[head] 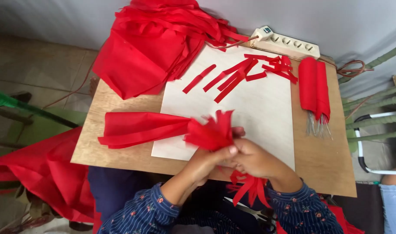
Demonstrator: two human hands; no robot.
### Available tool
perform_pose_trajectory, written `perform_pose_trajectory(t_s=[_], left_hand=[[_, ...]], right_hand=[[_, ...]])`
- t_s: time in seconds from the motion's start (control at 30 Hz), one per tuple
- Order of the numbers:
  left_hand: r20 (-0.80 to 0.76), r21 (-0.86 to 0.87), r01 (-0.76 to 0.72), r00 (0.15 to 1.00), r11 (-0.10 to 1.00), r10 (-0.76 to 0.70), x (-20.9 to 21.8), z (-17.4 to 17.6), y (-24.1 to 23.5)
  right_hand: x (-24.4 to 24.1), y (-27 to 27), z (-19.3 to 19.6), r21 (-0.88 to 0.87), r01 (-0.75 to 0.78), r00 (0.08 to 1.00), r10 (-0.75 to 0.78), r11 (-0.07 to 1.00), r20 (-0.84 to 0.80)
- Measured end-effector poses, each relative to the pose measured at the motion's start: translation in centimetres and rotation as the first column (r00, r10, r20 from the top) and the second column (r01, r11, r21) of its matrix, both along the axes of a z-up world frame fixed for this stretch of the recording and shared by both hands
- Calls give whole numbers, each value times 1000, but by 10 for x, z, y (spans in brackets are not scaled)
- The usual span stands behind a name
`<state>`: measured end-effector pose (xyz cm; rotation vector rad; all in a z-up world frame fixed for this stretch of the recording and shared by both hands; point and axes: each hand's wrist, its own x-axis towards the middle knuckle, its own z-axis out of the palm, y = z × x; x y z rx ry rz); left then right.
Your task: Cutting thin strips of red fabric using scissors on a wooden table.
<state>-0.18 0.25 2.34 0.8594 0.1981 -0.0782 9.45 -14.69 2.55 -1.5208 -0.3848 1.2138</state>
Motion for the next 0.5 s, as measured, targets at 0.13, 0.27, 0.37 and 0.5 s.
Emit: perform_pose_trajectory(t_s=[0.13,0.27,0.37,0.5], left_hand=[[-157,-90,-291,949,952,275,-6,-24,-11],[12,-316,-339,933,886,361,-3,-14,-19],[-22,-399,-426,890,812,456,2,-10,-4],[-67,-317,-490,866,812,496,9,1,28]], right_hand=[[-12,5,-13,-63,-119,993,117,991,-33],[-9,-12,-46,-3,-107,992,107,994,-74],[-15,-10,-39,171,-148,978,170,974,-119],[1,-12,-37,136,-27,970,59,990,-237]])
